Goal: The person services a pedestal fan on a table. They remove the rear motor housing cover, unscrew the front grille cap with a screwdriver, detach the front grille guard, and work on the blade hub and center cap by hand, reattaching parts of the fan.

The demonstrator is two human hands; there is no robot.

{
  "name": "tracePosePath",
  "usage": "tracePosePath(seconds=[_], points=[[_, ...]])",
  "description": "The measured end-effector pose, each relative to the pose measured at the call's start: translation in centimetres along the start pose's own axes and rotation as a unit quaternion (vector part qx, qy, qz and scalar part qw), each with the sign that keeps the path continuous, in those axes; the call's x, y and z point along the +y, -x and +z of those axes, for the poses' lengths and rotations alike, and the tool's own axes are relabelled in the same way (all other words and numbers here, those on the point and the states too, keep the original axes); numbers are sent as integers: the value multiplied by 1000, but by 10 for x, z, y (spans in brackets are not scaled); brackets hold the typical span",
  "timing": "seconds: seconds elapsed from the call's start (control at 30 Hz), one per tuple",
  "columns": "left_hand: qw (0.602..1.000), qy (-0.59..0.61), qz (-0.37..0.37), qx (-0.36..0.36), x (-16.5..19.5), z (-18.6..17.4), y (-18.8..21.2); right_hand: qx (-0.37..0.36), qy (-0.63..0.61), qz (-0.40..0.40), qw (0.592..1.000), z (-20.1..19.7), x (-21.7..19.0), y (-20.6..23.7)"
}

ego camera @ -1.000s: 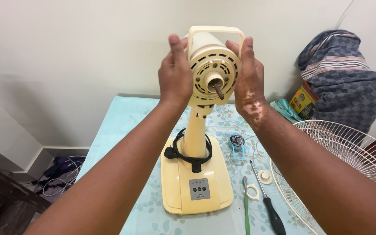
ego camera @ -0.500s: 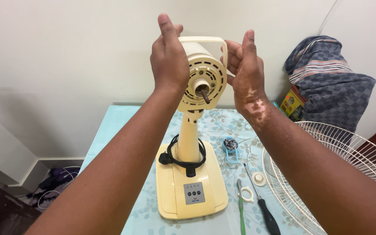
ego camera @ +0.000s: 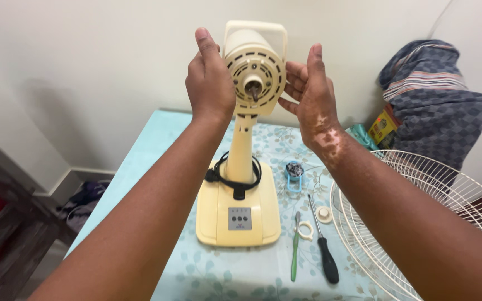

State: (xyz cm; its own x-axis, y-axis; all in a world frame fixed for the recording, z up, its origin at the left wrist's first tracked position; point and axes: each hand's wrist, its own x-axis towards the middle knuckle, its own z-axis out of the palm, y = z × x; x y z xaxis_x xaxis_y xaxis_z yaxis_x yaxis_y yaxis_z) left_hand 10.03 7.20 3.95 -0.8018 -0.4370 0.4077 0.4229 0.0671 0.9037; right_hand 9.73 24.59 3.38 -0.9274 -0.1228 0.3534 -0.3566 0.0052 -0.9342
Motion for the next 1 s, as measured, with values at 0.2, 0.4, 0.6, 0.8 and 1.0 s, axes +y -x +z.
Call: tracePosePath(seconds=[0.2,0.4,0.6,0.8,1.0], points=[[999,-17,7,41,-6,-16,30,2,-15,2,1000,-3,1,24],[998,-25,-54,-9,11,-34,58,31,-5,20,999,8,-4,55],[999,-5,-18,-29,19,-64,84,72,-5,29,997,25,-11,90],[995,-22,-66,-65,22,-95,115,104,13,45,993,44,-14,146],[991,-23,-79,-105,26,-83,153,147,25,53,987,30,-17,188]])
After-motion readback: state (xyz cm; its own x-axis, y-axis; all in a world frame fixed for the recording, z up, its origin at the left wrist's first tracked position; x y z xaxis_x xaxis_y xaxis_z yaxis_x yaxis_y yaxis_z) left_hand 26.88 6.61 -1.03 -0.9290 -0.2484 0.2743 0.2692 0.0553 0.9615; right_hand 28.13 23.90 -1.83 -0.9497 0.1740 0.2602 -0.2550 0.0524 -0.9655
